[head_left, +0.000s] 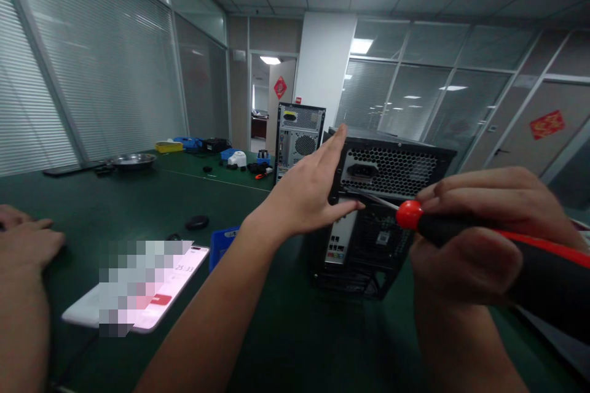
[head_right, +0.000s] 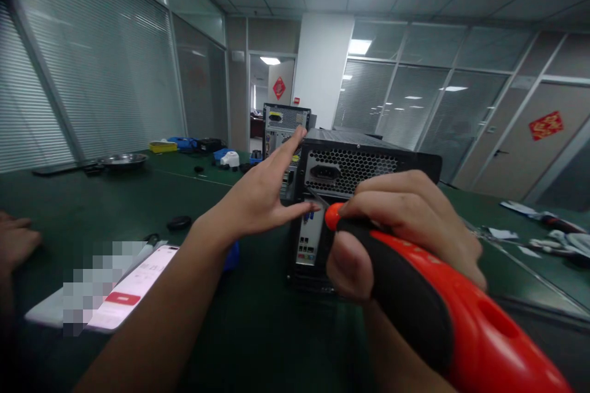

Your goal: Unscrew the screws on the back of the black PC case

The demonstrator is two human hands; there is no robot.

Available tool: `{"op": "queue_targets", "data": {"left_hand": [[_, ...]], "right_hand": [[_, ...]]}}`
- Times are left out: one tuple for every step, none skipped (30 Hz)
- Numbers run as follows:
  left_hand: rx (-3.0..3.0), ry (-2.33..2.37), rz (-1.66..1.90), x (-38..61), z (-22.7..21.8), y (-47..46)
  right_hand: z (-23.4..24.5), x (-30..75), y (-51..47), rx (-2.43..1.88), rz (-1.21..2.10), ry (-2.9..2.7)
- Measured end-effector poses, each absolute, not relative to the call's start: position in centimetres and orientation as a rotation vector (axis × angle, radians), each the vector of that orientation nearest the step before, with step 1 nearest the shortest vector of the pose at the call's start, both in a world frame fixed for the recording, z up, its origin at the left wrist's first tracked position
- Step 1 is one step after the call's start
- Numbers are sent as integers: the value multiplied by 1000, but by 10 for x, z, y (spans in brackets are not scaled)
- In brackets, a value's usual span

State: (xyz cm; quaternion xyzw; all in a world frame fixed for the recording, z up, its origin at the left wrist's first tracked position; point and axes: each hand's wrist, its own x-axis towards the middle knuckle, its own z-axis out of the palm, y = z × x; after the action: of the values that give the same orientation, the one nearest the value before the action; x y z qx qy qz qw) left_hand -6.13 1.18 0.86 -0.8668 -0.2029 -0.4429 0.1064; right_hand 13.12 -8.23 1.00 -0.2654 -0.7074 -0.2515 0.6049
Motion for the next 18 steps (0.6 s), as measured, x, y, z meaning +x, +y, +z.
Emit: {"op": "queue_targets", "data": {"left_hand": [[-2554, -614, -1305, -62, 9, 11], [-2552, -627, -1304, -63, 9, 11], [-2549, -634, -1300, -64, 10, 11], [-2546, -634, -1299, -64, 10, 11], [-2544, -629, -1299, -65, 11, 10], [-2545, -627, -1301, -66, 11, 11], [-2546, -628, -1305, -67, 11, 11], [-2548, -627, -1309, -68, 12, 11], [-2548, -623, -1313, -68, 12, 11], [-2547, -618, -1315, -69, 12, 11], [-2545, -610, -1315, -70, 12, 11], [-2543, -601, -1311, -70, 12, 11], [-2540, -591, -1308, -71, 12, 11], [-2538, -581, -1306, -71, 12, 11], [-2536, -573, -1307, -72, 12, 11], [-2533, -565, -1309, -72, 12, 10], [-2531, -560, -1312, -73, 12, 10], [-2529, -558, -1313, -73, 12, 10]], "right_hand": [[10, 130, -80, -619, -612, -1631], [10, 127, -78, -607, -651, -1613], [10, 125, -75, -573, -701, -1581], [11, 122, -72, -524, -750, -1542], [12, 118, -69, -481, -786, -1501], [12, 115, -67, -444, -807, -1465], [13, 112, -66, -428, -807, -1445], [13, 110, -65, -405, -800, -1437], [13, 109, -64, -386, -787, -1449], [13, 108, -64, -357, -781, -1469], [13, 108, -65, -313, -789, -1484], [13, 108, -66, -285, -801, -1516], [13, 108, -68, -293, -807, -1549], [12, 108, -69, -325, -810, -1577], [11, 108, -70, -374, -808, -1587], [11, 107, -71, -387, -819, -1586], [10, 106, -71, -380, -830, -1581], [9, 104, -71, -373, -822, -1566]]}}
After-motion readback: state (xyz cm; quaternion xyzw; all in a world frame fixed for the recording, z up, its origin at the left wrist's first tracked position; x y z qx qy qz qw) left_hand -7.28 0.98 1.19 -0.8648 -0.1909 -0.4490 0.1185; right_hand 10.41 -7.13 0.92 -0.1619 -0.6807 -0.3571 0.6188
